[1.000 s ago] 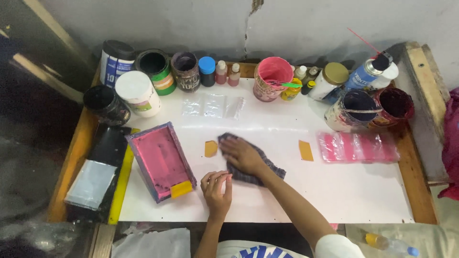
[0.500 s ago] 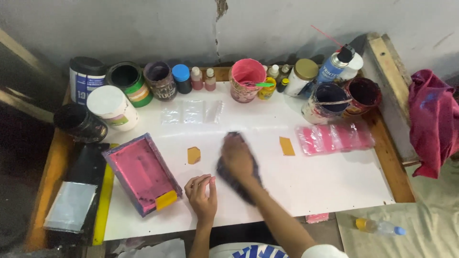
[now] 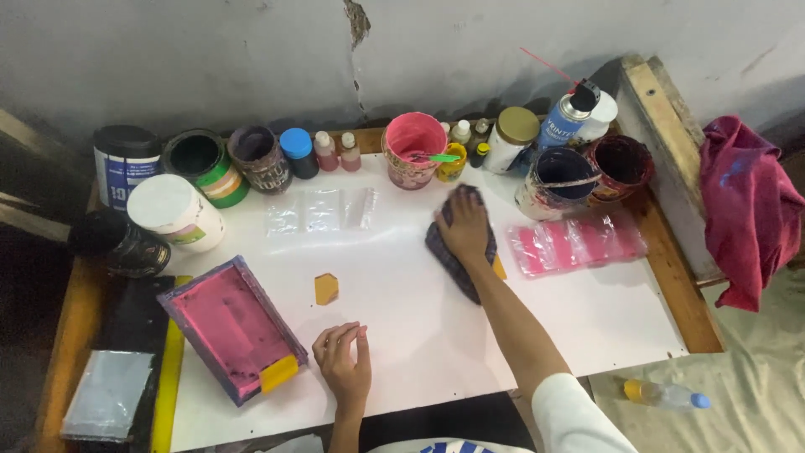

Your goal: The person wipes a white work surface with a dark cloth, then stirs pink paint in a container using a green stick. The person then wipes the surface again and handles a clear plastic sheet.

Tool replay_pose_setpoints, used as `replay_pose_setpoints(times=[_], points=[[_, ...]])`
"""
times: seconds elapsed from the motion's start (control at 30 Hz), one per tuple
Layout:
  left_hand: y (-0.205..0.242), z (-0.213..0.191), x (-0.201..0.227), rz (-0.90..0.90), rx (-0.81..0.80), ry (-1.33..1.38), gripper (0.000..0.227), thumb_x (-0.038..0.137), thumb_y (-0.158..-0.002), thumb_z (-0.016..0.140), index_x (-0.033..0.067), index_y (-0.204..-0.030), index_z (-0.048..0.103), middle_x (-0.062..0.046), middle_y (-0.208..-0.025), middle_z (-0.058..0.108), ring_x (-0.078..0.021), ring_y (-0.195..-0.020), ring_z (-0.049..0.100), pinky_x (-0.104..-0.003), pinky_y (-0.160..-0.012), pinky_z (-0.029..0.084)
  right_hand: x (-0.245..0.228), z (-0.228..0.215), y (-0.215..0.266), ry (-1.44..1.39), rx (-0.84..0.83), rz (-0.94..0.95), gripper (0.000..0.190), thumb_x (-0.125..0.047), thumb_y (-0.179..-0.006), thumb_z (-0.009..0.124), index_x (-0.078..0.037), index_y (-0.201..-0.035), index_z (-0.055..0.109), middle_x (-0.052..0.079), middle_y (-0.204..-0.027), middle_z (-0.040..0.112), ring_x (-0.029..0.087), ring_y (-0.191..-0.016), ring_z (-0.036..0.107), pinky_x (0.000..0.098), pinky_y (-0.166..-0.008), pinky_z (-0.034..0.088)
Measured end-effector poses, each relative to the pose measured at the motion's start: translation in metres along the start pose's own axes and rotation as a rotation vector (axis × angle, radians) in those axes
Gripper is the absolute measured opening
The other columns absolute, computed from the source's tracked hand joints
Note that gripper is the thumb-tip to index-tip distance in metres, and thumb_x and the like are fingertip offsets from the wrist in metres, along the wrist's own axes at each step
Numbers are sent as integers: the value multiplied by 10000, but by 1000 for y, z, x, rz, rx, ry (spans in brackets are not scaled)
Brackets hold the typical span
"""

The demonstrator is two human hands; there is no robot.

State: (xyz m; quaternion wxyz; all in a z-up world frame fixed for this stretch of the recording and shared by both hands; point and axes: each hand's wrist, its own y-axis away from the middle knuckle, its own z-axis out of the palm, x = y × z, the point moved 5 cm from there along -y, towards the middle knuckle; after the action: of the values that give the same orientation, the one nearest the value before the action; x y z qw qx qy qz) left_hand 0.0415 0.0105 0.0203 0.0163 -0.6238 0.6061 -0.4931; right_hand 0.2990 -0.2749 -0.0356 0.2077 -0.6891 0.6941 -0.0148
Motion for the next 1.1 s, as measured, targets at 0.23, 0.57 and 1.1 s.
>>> replay_pose_setpoints(times=[0.23, 0.57, 1.1], points=[[-4, -2, 8, -15, 0, 41, 111, 189, -946, 702, 99, -980, 757, 4, -1016, 753, -228, -1043, 564, -344, -897, 510, -62, -4, 83, 199, 102, 119, 831, -619, -984, 435, 13, -1523, 420, 233, -1579, 432, 439, -1475, 358, 559, -1181, 293], [-6, 3, 20, 141, -3, -29, 52, 136, -917, 729, 137, -960, 759, 52, -1024, 740, -208, -1044, 572, -341, -931, 522, -2, -23, 37, -52, -235, 155, 845, -673, -983, 299, -93, -1597, 277, 127, -1677, 240, 345, -1560, 162, 514, -1232, 152], [-22, 42, -6, 113, -186, -313, 396, 344, -879, 734, 156, -1224, 687, -36, -1328, 676, -326, -1295, 549, -420, -1057, 480, -39, -37, 107, -46, -273, 97, 849, -704, -979, 311, -141, -1613, 266, 62, -1692, 225, 262, -1564, 155, 443, -1241, 112]])
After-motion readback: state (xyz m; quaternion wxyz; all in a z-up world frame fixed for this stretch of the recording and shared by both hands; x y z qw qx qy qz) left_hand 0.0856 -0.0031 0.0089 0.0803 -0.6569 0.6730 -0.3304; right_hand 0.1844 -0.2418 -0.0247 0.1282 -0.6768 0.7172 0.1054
